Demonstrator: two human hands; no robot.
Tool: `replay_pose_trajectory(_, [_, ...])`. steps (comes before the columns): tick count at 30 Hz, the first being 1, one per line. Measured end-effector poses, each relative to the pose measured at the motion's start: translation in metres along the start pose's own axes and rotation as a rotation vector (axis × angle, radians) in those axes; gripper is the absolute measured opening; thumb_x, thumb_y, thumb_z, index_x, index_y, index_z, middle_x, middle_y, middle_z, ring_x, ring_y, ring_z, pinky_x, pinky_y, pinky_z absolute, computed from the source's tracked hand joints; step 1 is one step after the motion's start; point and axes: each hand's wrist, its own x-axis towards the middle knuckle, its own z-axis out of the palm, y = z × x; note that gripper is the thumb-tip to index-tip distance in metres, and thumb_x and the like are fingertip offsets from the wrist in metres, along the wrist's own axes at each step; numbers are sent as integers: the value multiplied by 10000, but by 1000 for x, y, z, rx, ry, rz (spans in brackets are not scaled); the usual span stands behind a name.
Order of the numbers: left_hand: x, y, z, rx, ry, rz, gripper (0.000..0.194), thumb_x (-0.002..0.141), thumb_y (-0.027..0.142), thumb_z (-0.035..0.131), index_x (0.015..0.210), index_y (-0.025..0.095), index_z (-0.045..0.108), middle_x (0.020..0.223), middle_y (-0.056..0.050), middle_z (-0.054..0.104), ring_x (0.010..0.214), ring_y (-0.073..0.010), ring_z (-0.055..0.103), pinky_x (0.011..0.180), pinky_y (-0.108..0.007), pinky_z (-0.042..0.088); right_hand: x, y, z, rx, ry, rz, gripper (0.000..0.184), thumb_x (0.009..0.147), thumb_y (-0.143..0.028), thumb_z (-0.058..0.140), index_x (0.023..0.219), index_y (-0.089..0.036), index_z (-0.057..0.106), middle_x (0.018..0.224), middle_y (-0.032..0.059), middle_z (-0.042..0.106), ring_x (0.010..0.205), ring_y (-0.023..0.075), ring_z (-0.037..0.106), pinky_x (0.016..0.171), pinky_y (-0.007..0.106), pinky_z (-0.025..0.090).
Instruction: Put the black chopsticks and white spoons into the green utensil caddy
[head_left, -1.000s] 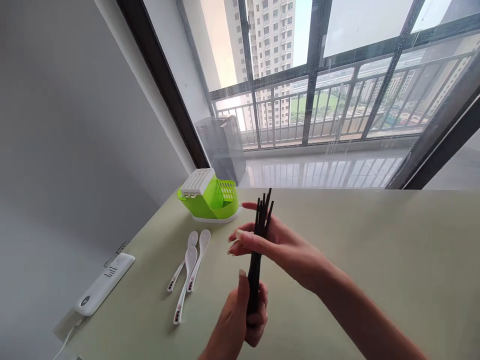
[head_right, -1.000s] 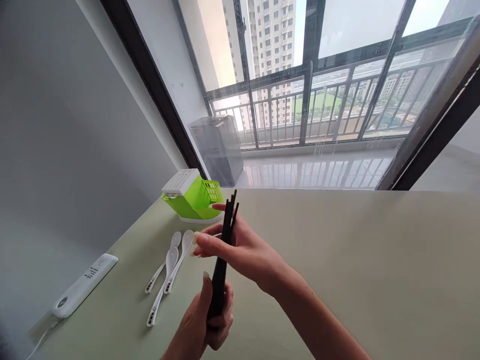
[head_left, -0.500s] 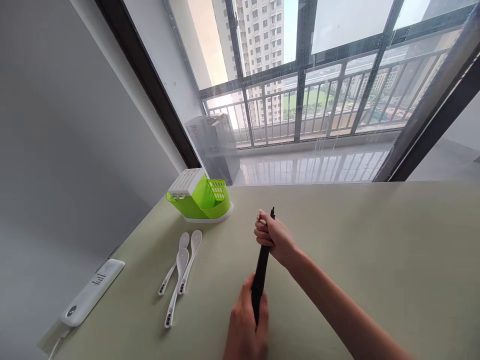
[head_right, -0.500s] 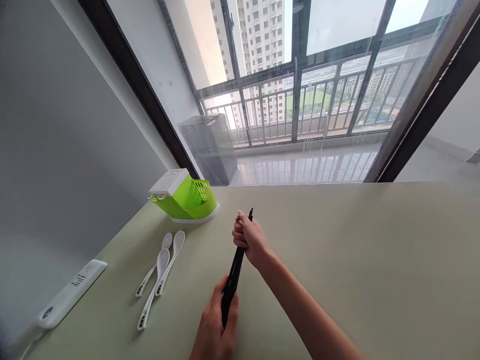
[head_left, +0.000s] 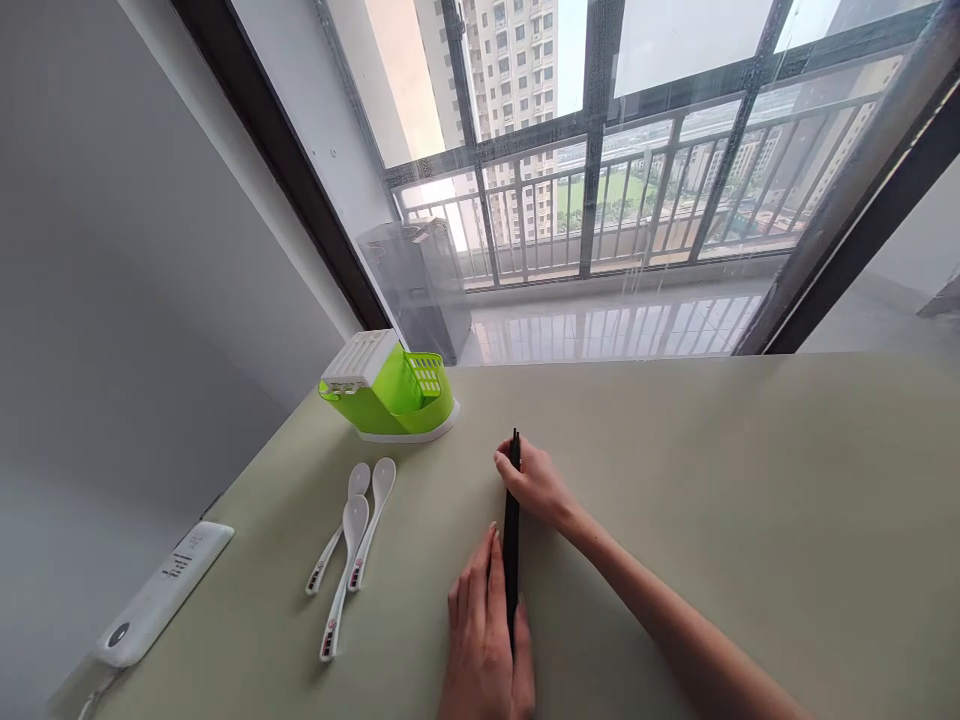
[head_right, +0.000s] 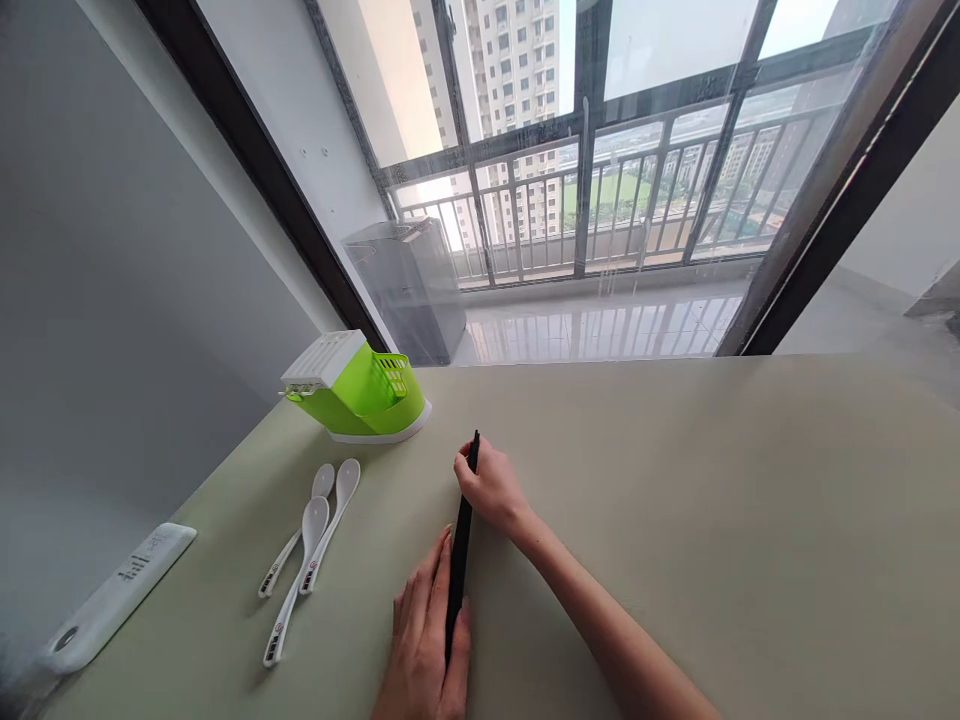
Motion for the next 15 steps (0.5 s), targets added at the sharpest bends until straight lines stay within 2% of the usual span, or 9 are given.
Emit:
replay_pose_trajectory(2, [0,-2,3,57,-6,65,673,1034,175,341,1662,187,100,1654,-156,356,1514,-293,364,1171,-504,422,-1,1,-2,-180,30,-2,169,932,-302,493,985,-179,596,833,60,683,746,194,609,700,296,412])
replay_pose_trajectory(8, [4,-3,0,149,-17,187,778,954,90,386,1661,133,65,1671,-153,324,1540,-290,326,1207,-495,386,-5,-1,0,-587,47,27,362,965,-269,479,1266,-98,583,868,160,744,814,289,710,668,310,399])
replay_pose_trajectory(11, [5,-1,-3,172,-46,209,827,908,61,400,1657,98,51,1678,-168,296,1550,-305,299,1206,-515,385,-6,-2,-2,-706,46,23,471,974,-270,470,1403,-81,521,873,180,756,824,320,730,672,327,411])
replay_pose_trajectory(15, [5,2,-6,185,-63,201,784,941,80,392,1657,108,74,1684,-163,279,1559,-298,278,1205,-512,394,-5,1,-9,-766,45,-5,432,1000,-296,459,1387,-137,567,845,151,760,821,311,740,685,324,410])
